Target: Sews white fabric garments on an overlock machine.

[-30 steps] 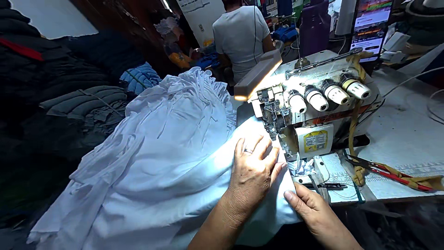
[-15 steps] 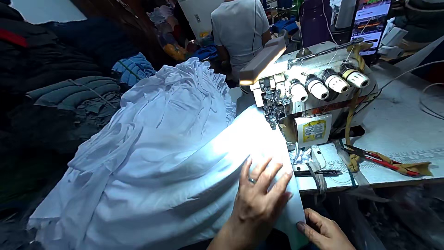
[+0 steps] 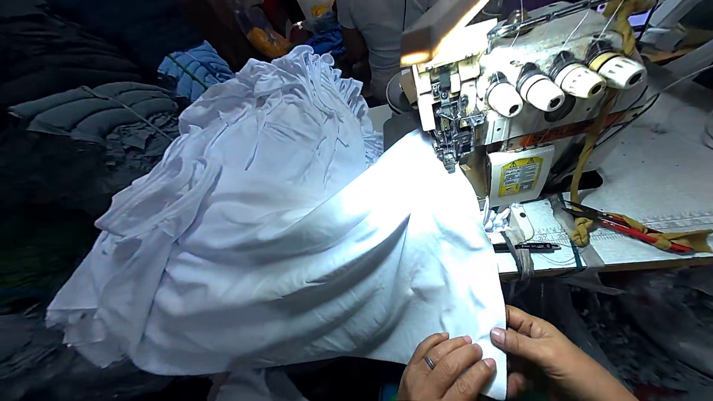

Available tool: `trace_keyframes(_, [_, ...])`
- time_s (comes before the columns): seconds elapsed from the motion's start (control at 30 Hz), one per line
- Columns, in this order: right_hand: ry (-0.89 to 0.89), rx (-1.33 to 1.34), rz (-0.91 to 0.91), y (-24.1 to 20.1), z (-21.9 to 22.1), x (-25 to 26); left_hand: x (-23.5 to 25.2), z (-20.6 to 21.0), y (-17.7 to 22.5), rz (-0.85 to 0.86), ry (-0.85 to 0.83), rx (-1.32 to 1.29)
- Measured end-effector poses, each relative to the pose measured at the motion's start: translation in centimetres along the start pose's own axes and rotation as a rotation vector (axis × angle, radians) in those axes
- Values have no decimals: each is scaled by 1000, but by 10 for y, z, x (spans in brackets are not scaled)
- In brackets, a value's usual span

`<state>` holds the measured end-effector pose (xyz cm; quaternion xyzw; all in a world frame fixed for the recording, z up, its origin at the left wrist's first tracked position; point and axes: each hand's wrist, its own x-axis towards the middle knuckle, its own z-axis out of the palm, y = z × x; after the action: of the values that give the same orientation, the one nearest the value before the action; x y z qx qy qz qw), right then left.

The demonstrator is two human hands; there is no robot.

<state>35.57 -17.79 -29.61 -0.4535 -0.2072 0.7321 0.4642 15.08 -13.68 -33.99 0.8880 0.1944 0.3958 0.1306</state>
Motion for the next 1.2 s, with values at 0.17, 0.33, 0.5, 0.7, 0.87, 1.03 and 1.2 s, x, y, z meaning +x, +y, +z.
trace_keyframes(0.17, [-129,77,-7,-22,3,-12,23,-14,-1,-216,105,-367])
trace_keyframes(0.33, [27,-402,-515,-45,3,-33,45,-29,9,-537,181,-703])
trace_keyframes(0.5, [-39,-588,-799,-48,0,-33,58,-32,12,-666,297,-848])
trace_keyframes(0.7, [-54,-864,-1031,-44,7,-24,60,-37,10,-490,274,-566])
trace_keyframes(0.87, [-39,-1033,-1130,-45,15,-20,62,-31,3,-283,321,-237])
trace_keyframes(1.03, [-6,-1160,-1204,-42,27,-10,65,-32,3,-241,322,-141])
trace_keyframes(1.2, [-6,-1244,-1250,-45,40,-2,68,-35,9,-173,310,5])
